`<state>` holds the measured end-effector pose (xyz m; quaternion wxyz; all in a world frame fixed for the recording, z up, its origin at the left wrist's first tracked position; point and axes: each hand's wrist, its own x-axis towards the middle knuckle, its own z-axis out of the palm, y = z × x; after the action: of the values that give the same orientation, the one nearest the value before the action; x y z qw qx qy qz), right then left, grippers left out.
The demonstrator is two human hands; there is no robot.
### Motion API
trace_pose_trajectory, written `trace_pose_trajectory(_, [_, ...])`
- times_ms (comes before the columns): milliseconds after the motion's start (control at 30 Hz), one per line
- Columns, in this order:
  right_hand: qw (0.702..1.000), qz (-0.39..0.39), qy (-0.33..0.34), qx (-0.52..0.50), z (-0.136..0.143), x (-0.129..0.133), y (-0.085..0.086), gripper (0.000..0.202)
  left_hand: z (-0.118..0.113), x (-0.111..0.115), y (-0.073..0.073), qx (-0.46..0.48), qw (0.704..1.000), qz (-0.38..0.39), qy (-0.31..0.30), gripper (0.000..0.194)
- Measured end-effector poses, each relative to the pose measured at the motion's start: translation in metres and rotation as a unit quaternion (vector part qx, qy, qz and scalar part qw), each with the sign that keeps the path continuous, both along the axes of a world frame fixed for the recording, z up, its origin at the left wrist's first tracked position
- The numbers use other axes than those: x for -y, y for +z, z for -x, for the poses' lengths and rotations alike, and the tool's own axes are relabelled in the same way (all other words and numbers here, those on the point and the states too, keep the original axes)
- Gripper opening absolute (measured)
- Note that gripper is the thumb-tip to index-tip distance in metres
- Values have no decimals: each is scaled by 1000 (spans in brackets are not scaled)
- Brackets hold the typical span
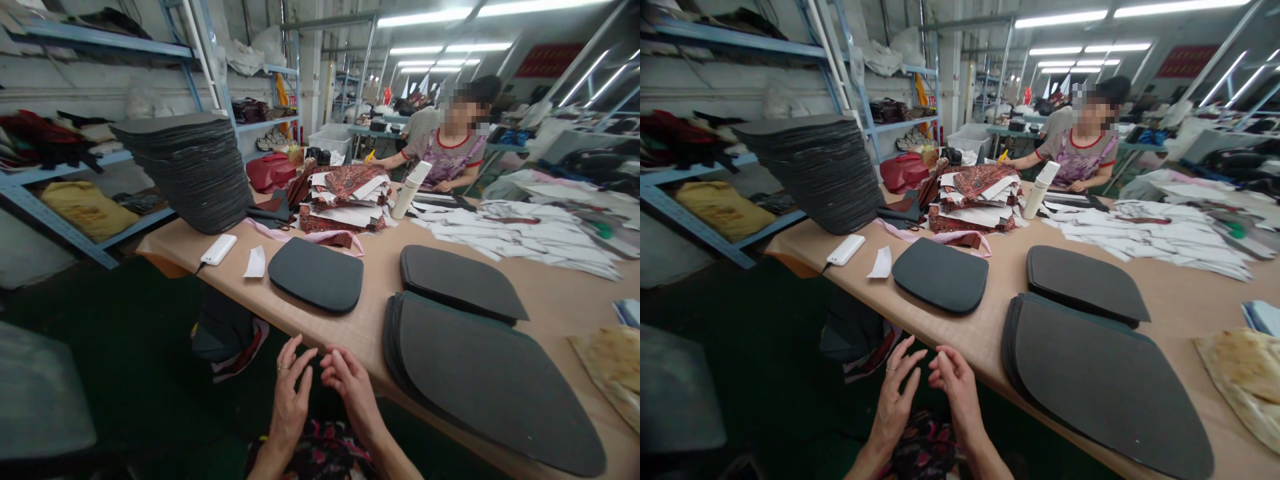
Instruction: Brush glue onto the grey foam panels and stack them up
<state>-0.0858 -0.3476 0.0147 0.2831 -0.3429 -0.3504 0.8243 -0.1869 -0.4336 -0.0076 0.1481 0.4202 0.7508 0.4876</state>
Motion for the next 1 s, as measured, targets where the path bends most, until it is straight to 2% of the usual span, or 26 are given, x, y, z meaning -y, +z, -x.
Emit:
trace_pose_trajectory(67, [996, -55, 28, 58, 2, -6, -4, 39, -5, -1, 5, -42, 998, -1, -45, 34])
trace_pose_trajectory(133, [992, -91, 50, 69, 2, -9, -4, 39, -9, -1, 10, -49, 996, 1, -77, 36])
trace_pose_trajectory(267, [991, -102, 73, 40, 0, -10, 2, 37, -13, -2, 20, 38, 995, 9, -94, 32])
trace_pose_trajectory(333, [993, -90, 80, 19, -1, -11, 2, 37, -14, -1, 22, 50, 993, 9, -102, 33])
trace_pose_trajectory(400, [993, -94, 63, 20, -3, -13, -1, 38, -15, -1, 21, -3, 994, 10, -112, 38])
trace_pose_trajectory(500, [989, -128, 30, 74, -7, -19, -6, 47, -12, 1, 20, -145, 983, 18, -108, 50])
trace_pose_trajectory(600, [983, -122, 88, 101, -11, -21, -5, 60, -5, 4, 21, -267, 957, 23, -113, 59])
trace_pose_trajectory(667, [976, -123, 147, 106, -13, -20, -2, 57, -2, 6, 24, -318, 938, 34, -136, 61])
trace_pose_trajectory(800, [968, -140, 182, 99, -12, -14, 7, 41, -2, 6, 26, -355, 921, 45, -151, 56])
trace_pose_trajectory(1000, [982, -42, 182, -27, -14, -12, 11, 37, -3, 5, 19, -351, 928, 15, -122, 54])
